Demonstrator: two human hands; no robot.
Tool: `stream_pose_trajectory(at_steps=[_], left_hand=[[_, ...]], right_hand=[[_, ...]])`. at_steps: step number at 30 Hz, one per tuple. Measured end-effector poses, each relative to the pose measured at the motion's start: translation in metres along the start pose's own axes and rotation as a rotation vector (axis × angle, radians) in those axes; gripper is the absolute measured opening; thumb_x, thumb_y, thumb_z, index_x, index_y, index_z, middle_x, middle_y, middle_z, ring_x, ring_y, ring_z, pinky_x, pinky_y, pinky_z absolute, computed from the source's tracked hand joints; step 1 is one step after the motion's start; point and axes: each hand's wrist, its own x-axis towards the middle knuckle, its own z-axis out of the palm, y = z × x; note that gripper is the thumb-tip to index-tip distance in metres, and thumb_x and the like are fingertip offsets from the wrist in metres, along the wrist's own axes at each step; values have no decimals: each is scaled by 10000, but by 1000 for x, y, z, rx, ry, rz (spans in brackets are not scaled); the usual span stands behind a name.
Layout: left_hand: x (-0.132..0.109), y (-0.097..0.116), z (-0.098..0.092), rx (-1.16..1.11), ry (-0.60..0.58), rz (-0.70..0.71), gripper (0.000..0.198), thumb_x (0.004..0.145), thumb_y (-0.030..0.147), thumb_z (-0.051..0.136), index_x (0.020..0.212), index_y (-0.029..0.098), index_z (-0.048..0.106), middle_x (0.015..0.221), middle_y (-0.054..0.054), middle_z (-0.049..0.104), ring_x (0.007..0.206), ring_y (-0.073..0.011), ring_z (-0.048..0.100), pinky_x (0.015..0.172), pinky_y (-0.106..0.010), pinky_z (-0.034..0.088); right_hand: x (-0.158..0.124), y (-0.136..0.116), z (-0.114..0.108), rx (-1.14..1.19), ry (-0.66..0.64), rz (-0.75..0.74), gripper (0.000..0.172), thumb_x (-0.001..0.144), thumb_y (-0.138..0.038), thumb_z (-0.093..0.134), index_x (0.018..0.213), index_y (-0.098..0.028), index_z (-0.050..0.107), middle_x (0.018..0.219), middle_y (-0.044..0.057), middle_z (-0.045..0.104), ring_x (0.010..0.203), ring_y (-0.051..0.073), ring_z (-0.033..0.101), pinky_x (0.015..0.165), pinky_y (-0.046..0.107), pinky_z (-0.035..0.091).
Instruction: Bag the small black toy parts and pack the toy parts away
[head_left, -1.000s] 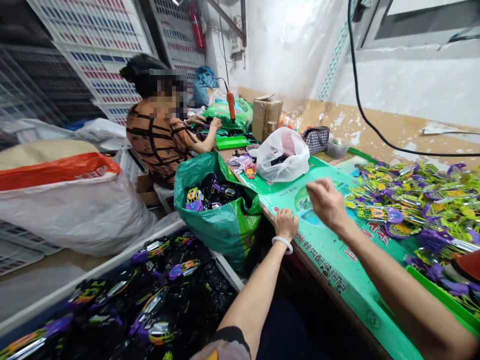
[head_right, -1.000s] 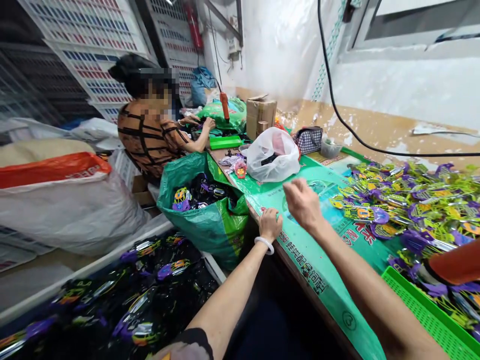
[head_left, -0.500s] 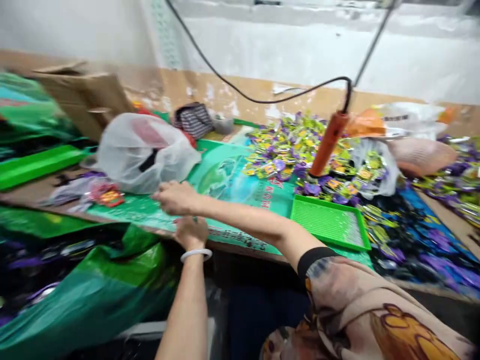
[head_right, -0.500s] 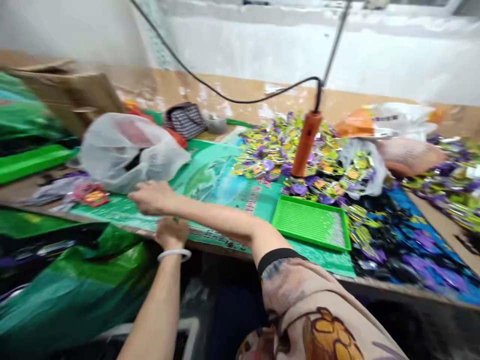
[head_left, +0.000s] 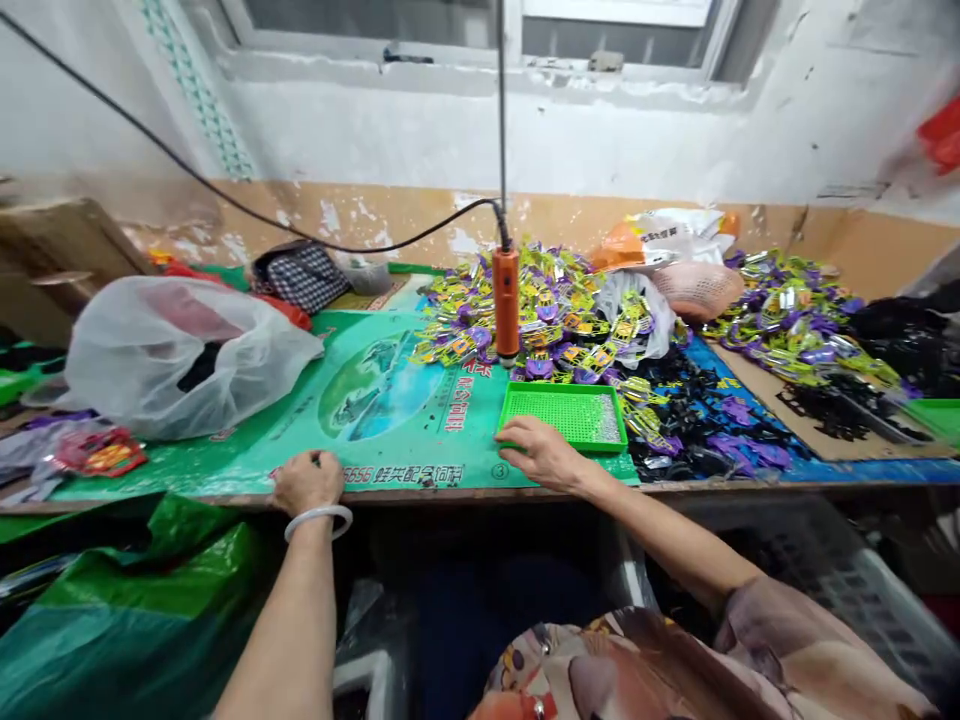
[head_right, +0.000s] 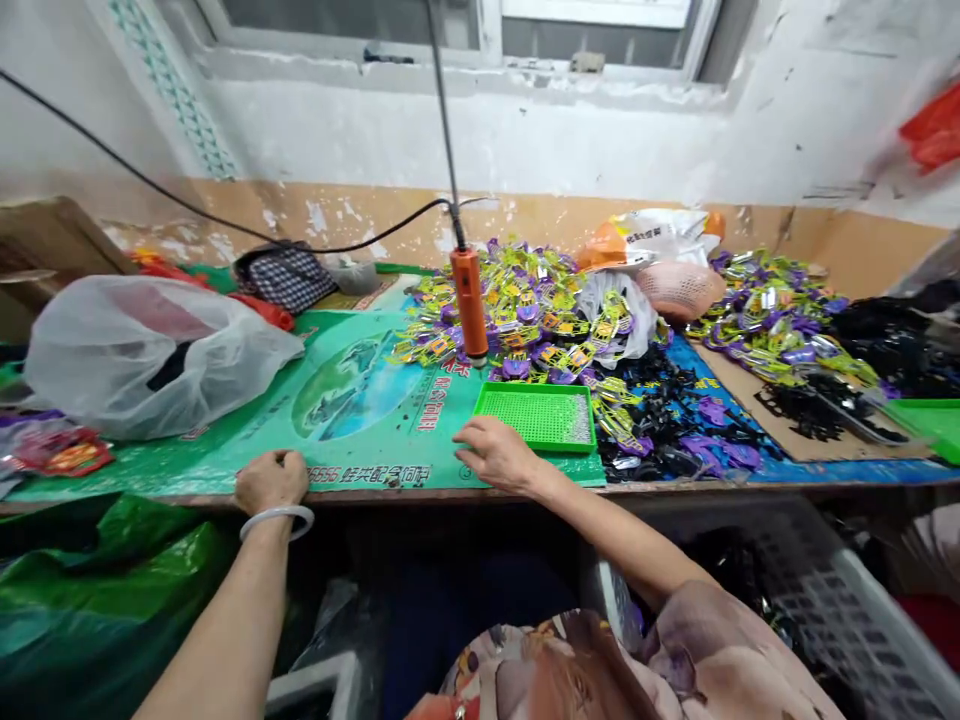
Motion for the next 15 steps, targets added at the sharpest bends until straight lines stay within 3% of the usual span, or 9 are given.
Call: stream_pose_trajectory(at_steps=[4,8,11,15], left_hand=[[-6,0,-6,94,-81,46,409,886,312,406,1092,141,715,1214,-190,655,1112,-373,574,909,-501,454],[-18,2,-18,151,-144,189,396,891,268,395,1083,114,705,1246,-185,647,1160,-343,545,978,-448,416],[-37,5,-28,126,-120,283,371,895,229,392,1081,105,689,1249,-193,647,1168,-321,545,1034,-456,370],[-79,-1,-35,104,-85,286,348,916,207,396,1089,134,689,1241,-172,653,1282,-287,493,1101,-471,323]], right_hand=[[-53,17,-22,29,118,136,157,921,-212,598,1035,-171,697,1021,88,687,962,206,644,856,340,512],[-71,30,-28,60,188,169,164,926,-244,566,1008,-197,700,986,76,696,925,210,661,815,347,529],[-77,33,-20,74,157,146,180,925,-268,540,974,-202,701,944,71,700,884,217,666,781,360,540],[-90,31,4,59,151,52,227,941,-307,501,1001,-213,699,1013,94,692,939,243,657,839,404,541]])
